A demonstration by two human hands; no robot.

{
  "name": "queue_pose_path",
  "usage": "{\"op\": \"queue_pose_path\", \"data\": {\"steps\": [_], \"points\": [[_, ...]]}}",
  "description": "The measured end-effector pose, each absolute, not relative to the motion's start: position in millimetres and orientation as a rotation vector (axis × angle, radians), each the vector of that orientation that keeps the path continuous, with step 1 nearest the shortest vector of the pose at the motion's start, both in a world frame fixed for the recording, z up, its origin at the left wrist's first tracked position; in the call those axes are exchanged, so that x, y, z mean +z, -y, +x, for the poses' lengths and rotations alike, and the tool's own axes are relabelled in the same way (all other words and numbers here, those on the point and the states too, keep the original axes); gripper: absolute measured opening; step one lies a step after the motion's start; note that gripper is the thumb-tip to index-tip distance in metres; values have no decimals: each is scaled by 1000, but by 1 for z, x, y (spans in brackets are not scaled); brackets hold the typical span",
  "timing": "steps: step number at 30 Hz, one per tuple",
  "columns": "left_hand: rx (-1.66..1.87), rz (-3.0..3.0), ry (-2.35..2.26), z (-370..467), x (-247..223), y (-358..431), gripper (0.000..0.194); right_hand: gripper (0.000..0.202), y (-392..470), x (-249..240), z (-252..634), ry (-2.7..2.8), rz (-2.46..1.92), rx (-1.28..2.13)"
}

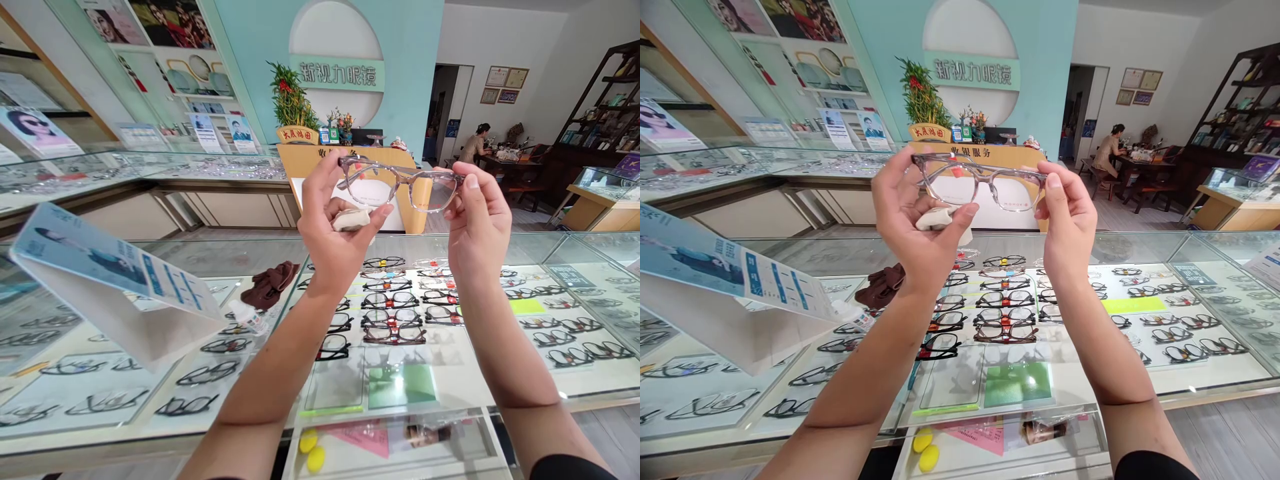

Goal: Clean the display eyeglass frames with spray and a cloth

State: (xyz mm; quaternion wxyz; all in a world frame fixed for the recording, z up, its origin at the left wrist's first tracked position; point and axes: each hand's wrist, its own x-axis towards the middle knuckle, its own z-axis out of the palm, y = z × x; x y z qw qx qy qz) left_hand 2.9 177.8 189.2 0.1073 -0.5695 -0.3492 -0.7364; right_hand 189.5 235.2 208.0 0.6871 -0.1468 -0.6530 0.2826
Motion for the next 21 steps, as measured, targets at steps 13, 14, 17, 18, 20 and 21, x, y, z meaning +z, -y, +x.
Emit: {"op": "queue_pose_path", "data": {"steps": [13,14,17,18,20,21], "points": [[-2429,-1726,1023,8,201,-171,96,45,-241,202,193,1579,-321,513],[-2448,-1723,1040,9,203,-169,94,46,-241,202,192,1595,-330,502],[-2478,-1665,1134,12,207,-164,87,46,-240,203,191,1612,-347,533],[-2486,-1640,1150,13,209,-162,85,45,-238,204,190,1598,-352,564],[-2504,-1610,1142,16,211,-159,83,40,-234,207,189,1557,-369,632],[-2514,-1603,1135,17,212,-157,82,37,-233,208,189,1538,-378,661]]}}
